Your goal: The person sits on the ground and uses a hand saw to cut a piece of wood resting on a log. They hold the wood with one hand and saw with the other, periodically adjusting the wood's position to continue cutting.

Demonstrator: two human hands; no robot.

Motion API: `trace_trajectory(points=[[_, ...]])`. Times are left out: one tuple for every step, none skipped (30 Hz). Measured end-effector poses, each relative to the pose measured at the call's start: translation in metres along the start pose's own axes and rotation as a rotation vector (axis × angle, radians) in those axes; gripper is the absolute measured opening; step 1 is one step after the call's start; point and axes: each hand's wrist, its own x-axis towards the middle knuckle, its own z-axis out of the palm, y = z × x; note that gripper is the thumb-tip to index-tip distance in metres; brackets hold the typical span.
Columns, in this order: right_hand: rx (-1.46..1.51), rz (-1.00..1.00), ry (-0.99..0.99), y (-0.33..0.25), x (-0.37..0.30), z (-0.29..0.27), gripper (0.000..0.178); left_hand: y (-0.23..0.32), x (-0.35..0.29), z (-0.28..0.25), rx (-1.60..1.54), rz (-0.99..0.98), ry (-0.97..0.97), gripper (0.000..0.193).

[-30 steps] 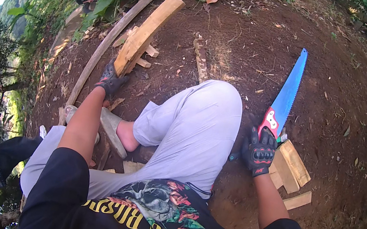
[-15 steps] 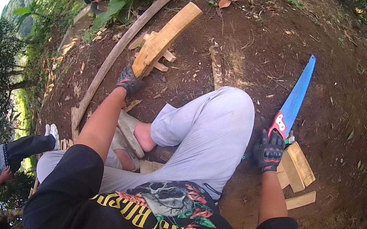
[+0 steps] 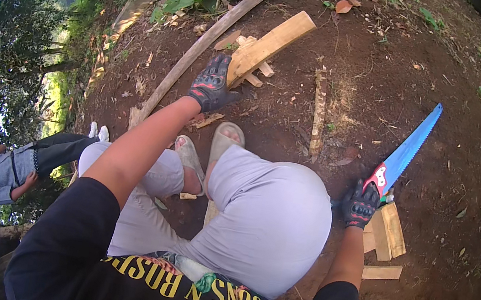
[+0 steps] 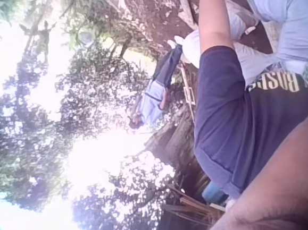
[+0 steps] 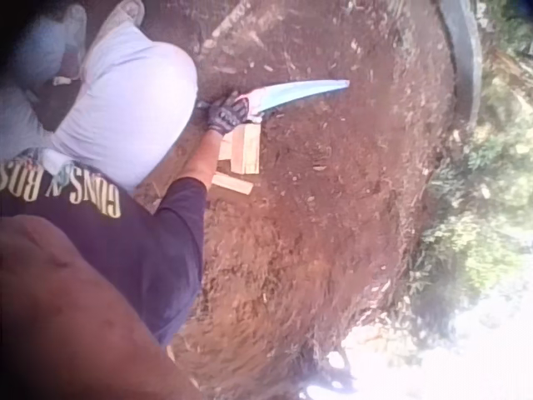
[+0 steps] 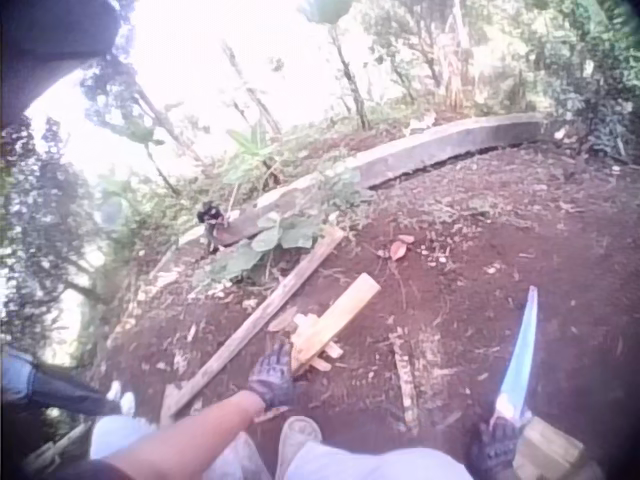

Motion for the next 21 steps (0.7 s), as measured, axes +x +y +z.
trace_trajectory(points=[[-0.001, 0.001, 0.004, -0.001, 0.004, -0.002, 0.048, -0.014, 0.007, 0.002, -0.005, -0.015, -0.001, 0.111], [-0.003, 0.003, 0.008, -0.005, 0.004, -0.003, 0.048, -0.03, 0.012, 0.004, -0.009, -0.029, -0.001, 0.11], [0.007, 0.019, -0.028, -0.005, 0.006, -0.002, 0.049, -0.043, 0.021, 0.008, 0.006, -0.039, -0.04, 0.108], [0.004, 0.047, -0.08, -0.006, 0.0, -0.008, 0.049, -0.029, 0.025, -0.008, 0.058, -0.026, -0.122, 0.109], [0.027, 0.066, -0.109, -0.003, 0.004, -0.01, 0.051, -0.016, 0.03, -0.026, 0.113, -0.012, -0.202, 0.11], [0.032, 0.064, -0.088, -0.001, 0.012, -0.006, 0.051, -0.002, 0.035, -0.051, 0.175, -0.004, -0.265, 0.111], [0.033, 0.057, -0.085, -0.001, 0.007, -0.007, 0.052, 0.001, 0.038, -0.058, 0.186, 0.028, -0.248, 0.113], [0.036, 0.051, -0.083, -0.001, 0.001, -0.007, 0.052, 0.004, 0.038, -0.062, 0.177, 0.018, -0.244, 0.113], [0.056, 0.015, -0.029, -0.002, -0.002, -0.012, 0.054, 0.004, 0.041, -0.067, 0.168, 0.019, -0.234, 0.114], [0.049, 0.011, -0.047, -0.005, 0.001, -0.012, 0.054, 0.002, 0.045, -0.072, 0.16, 0.02, -0.224, 0.114], [0.042, 0.007, -0.065, -0.008, 0.005, -0.011, 0.054, -0.014, 0.059, -0.069, 0.184, 0.072, -0.16, 0.115], [0.021, 0.013, -0.082, -0.008, 0.008, -0.014, 0.055, -0.008, 0.065, -0.075, 0.19, 0.121, -0.165, 0.112], [0.003, 0.041, -0.052, -0.009, 0.0, -0.007, 0.055, 0.001, 0.063, -0.089, 0.202, 0.165, -0.166, 0.108], [-0.005, 0.061, -0.057, -0.003, -0.007, -0.004, 0.055, 0.008, 0.063, -0.101, 0.213, 0.208, -0.167, 0.105], [-0.007, 0.065, -0.061, -0.002, -0.007, -0.002, 0.055, 0.007, 0.062, -0.107, 0.202, 0.26, -0.12, 0.103], [-0.009, 0.068, -0.066, -0.002, -0.007, 0.0, 0.055, 0.001, 0.063, -0.108, 0.215, 0.3, -0.126, 0.104], [-0.01, 0.087, -0.096, -0.004, -0.006, 0.003, 0.058, -0.007, 0.065, -0.109, 0.228, 0.34, -0.131, 0.104], [-0.031, 0.085, -0.098, -0.007, -0.004, 0.002, 0.057, -0.017, 0.067, -0.105, 0.232, 0.38, -0.134, 0.104], [-0.053, 0.081, -0.091, -0.01, 0.004, 0.001, 0.056, -0.031, 0.07, -0.095, 0.229, 0.402, -0.114, 0.106], [-0.076, 0.076, -0.084, -0.014, 0.011, -0.001, 0.055, -0.044, 0.074, -0.084, 0.201, 0.399, -0.112, 0.112], [-0.14, 0.057, -0.076, -0.008, 0.009, 0.005, 0.056, -0.051, 0.081, -0.07, 0.179, 0.402, -0.147, 0.116]])
